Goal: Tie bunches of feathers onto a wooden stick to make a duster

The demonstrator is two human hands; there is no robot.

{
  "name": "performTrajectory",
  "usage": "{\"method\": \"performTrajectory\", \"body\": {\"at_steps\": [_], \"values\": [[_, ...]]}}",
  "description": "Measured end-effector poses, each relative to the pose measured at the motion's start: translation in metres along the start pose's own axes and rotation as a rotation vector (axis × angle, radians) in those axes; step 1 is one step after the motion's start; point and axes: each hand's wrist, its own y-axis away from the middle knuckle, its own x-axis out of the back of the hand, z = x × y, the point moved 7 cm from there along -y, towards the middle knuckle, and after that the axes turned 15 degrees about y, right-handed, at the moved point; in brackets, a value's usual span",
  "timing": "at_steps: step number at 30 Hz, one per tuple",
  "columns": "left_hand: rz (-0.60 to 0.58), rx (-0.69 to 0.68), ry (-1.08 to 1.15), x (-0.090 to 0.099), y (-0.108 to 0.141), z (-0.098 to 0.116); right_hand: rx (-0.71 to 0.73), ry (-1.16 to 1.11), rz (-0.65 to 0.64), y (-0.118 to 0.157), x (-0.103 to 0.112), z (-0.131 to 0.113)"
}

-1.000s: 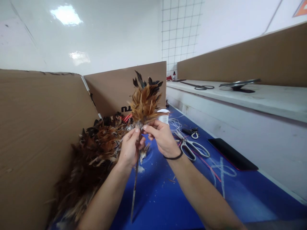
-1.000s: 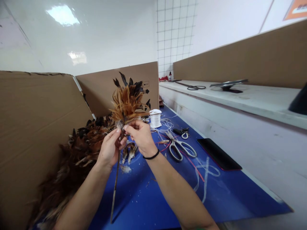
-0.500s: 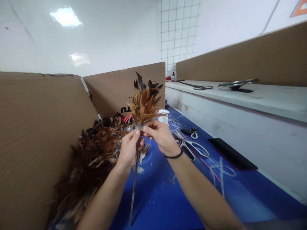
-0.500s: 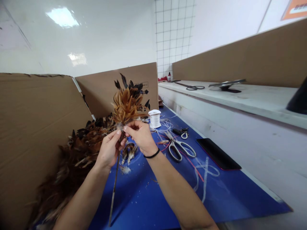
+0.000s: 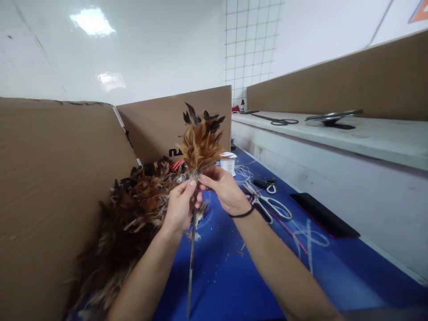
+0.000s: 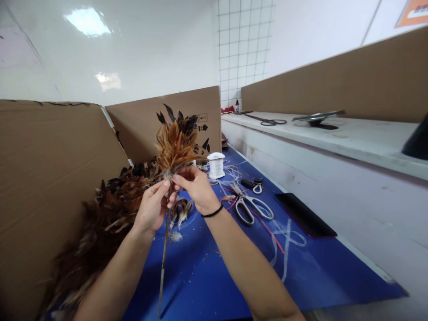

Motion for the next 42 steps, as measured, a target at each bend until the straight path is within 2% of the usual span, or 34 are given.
{"method": "performTrajectory", "body": {"at_steps": [4, 9, 17, 31, 36, 42], "values": [[-0.011, 0.011, 0.005, 0.001, -0.002, -0.001, -0.049, -0.057, -0.068, -0.002, -0.002, 0.007], [0.05, -0.005, -0.06, 0.006, -0.003, -0.001, -0.052, -0.055, -0.124, -0.004, -0.006, 0.011], [0.078, -0.024, -0.062, 0.007, -0.004, -0.002, -0.044, -0.223, -0.225, -0.005, -0.016, 0.011], [0.029, 0.124, 0.156, 0.0, -0.001, -0.009, -0.109, -0.337, -0.245, -0.005, -0.018, 0.019], [0.016, 0.181, 0.222, 0.001, -0.003, -0.012, -0.08, -0.368, -0.26, -0.006, -0.019, 0.021], [-0.018, 0.173, 0.177, 0.003, -0.005, -0.01, -0.019, -0.291, -0.293, -0.01, -0.017, 0.02]]}}
